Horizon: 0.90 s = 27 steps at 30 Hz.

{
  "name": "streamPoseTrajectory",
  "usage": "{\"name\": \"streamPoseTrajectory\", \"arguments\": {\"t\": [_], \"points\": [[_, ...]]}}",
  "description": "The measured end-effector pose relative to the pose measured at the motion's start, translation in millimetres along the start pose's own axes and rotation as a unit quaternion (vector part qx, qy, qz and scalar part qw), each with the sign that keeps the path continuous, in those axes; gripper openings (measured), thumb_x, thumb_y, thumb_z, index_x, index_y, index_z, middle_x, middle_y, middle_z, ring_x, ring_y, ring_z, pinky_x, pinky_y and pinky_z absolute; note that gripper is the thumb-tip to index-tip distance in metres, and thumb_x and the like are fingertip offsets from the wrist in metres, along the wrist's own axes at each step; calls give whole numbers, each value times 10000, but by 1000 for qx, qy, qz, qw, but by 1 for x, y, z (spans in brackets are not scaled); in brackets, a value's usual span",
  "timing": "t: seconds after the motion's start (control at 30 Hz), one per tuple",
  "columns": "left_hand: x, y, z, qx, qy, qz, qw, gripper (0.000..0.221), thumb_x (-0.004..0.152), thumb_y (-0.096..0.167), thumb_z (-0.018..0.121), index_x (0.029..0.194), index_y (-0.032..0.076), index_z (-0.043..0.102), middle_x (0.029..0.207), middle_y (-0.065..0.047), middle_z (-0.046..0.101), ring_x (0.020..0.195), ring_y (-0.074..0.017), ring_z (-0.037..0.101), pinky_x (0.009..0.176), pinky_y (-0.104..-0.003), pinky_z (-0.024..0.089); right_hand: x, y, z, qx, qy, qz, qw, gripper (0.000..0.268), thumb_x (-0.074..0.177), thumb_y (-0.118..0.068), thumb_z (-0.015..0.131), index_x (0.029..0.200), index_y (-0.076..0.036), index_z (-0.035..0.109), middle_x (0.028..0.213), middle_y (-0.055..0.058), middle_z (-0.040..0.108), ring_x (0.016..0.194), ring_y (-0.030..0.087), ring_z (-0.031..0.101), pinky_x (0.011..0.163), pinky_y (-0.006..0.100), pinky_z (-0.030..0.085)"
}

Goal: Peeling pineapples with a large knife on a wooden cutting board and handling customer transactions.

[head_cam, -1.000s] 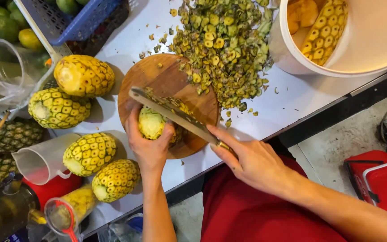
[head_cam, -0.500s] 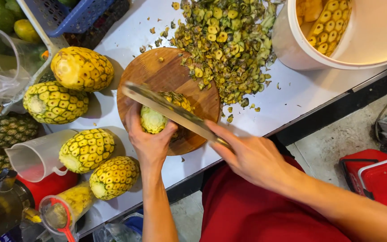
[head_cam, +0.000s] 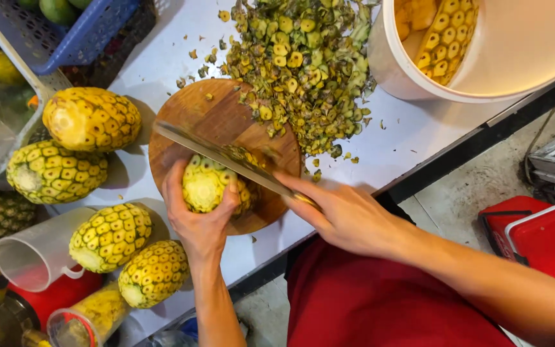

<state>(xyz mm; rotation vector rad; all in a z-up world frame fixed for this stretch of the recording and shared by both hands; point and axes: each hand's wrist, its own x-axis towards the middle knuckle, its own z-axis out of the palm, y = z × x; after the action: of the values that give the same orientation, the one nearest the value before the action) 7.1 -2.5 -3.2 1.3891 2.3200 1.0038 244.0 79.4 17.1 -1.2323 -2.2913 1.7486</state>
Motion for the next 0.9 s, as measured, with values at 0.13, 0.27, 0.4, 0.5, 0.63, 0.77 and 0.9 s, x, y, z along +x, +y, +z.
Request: {"name": "streamPoseTrajectory", "arguments": {"t": [0.13,0.27,0.4,0.5,0.63,0.77,0.9], "points": [[4,4,-3,-10,-8,-3,1000,681,763,191,870,1364,31,592,1341,-155,611,1268,-323,594,1117,-425,476,-21,9,-9,-58,-124,185,973,609,1020,-460,478,1612,-352,382,1006,170,788,873,381,763,826,453,592],[2,10,-4,-9,-16,-7,1000,681,764,187,868,1366,32,591,1343,-155,610,1264,-321,596,1113,-424,478,26,22,0,38,-62,73,995,520,1025,-409,443,1519,-248,453,1101,195,735,961,417,702,814,474,566],[5,9,-5,2,-16,-6,1000,679,776,185,861,1377,32,584,1361,-155,611,1275,-322,598,1118,-423,482,6,30,1,43,4,-35,998,463,1068,-366,478,1480,-155,492,1144,211,734,981,409,715,812,463,568],[4,9,-6,8,-16,-14,1000,680,781,186,860,1380,29,581,1365,-160,606,1273,-325,598,1114,-421,484,-3,-26,-32,-20,-113,128,985,516,1057,-398,461,1558,-284,418,956,211,730,843,380,722,767,434,567],[5,6,-4,5,-15,-11,1000,688,770,190,870,1371,24,579,1346,-162,605,1257,-324,602,1104,-421,484,-13,23,-4,59,-5,-47,997,488,1069,-383,495,1515,-186,495,777,147,700,609,364,665,544,435,526],[3,7,-4,4,-21,-11,1000,687,776,195,869,1374,26,576,1348,-157,606,1258,-319,605,1105,-416,487,33,-21,-22,29,-64,70,995,579,986,-394,508,1552,-284,466,617,212,615,542,401,631,532,495,497],[3,8,-4,0,-20,-11,1000,675,789,190,864,1379,31,578,1350,-151,611,1260,-317,607,1111,-415,486,8,2,-14,25,-85,80,993,517,1053,-381,477,1545,-221,456,1066,220,713,948,401,692,820,435,553]]}}
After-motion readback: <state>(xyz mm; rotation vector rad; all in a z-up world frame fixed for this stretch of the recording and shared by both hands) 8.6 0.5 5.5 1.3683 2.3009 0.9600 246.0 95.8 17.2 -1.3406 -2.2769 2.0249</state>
